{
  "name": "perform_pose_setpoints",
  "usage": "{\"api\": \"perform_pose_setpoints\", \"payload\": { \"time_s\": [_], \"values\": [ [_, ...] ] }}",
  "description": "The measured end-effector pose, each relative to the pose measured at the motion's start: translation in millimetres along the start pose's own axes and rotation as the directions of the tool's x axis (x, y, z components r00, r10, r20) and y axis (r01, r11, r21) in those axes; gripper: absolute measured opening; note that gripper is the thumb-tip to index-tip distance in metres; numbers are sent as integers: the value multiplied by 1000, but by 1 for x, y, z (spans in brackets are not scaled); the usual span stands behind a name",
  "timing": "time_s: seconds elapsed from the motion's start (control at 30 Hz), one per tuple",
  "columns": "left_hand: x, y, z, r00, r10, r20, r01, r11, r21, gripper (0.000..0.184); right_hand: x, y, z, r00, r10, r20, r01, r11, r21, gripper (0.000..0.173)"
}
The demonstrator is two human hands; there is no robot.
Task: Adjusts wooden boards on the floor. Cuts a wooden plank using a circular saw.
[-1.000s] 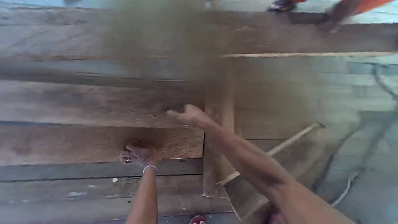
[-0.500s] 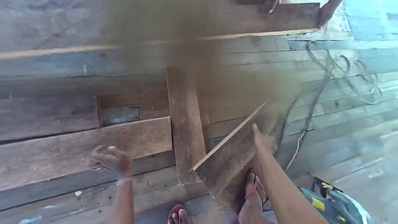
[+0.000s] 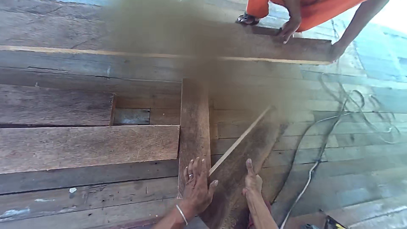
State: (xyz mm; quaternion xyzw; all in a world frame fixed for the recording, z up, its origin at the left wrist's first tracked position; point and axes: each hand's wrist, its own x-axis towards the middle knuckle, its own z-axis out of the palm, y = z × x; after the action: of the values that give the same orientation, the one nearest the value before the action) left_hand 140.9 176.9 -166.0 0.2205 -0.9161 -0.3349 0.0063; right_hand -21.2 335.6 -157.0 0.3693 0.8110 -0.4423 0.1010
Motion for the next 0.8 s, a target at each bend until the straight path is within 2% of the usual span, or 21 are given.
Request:
{"api": "perform_pose_setpoints", "payload": {
  "time_s": [0.07,0.13,0.23,0.3,0.33,0.37,0.43,0.47,0.5,0.57,0.63,0.67,0.8],
  "values": [
    [-24,-10,0,994,-27,-102,21,998,-66,82,-16,-13,7,990,-77,118,78,997,1,65],
    [-44,-21,2,980,-37,-197,15,993,-113,85,-25,-26,19,966,-116,231,122,993,-9,63],
    [-64,-26,5,970,-94,-224,74,993,-93,94,-42,-40,42,913,-137,383,162,986,-33,63],
    [-71,-32,12,958,-151,-243,133,987,-86,100,-51,-44,61,876,-167,453,233,968,-94,69],
    [-73,-36,17,949,-181,-258,158,982,-107,102,-55,-46,69,847,-212,487,327,931,-164,76],
    [-75,-38,22,939,-211,-270,184,975,-122,103,-58,-46,75,803,-267,533,459,847,-267,86],
    [-81,-40,28,921,-267,-284,239,962,-130,104,-55,-33,79,695,-346,630,686,583,-436,116],
    [-81,-41,27,914,-307,-266,277,950,-146,105,-52,-23,78,657,-367,659,735,507,-450,124],
    [-79,-44,24,907,-358,-223,325,930,-171,105,-51,-13,76,629,-379,679,755,504,-419,124],
    [-78,-49,22,888,-441,-128,406,884,-233,103,-56,10,66,599,-355,718,725,621,-297,125],
    [-75,-54,25,897,-431,-93,379,862,-336,95,-60,28,61,590,-338,733,637,753,-165,124],
    [-72,-55,26,907,-412,-90,345,848,-403,90,-60,32,63,582,-352,733,614,781,-112,122],
    [-70,-55,31,902,-430,-34,314,708,-632,76,-54,42,66,534,-425,731,623,782,-1,119]
  ]
}}
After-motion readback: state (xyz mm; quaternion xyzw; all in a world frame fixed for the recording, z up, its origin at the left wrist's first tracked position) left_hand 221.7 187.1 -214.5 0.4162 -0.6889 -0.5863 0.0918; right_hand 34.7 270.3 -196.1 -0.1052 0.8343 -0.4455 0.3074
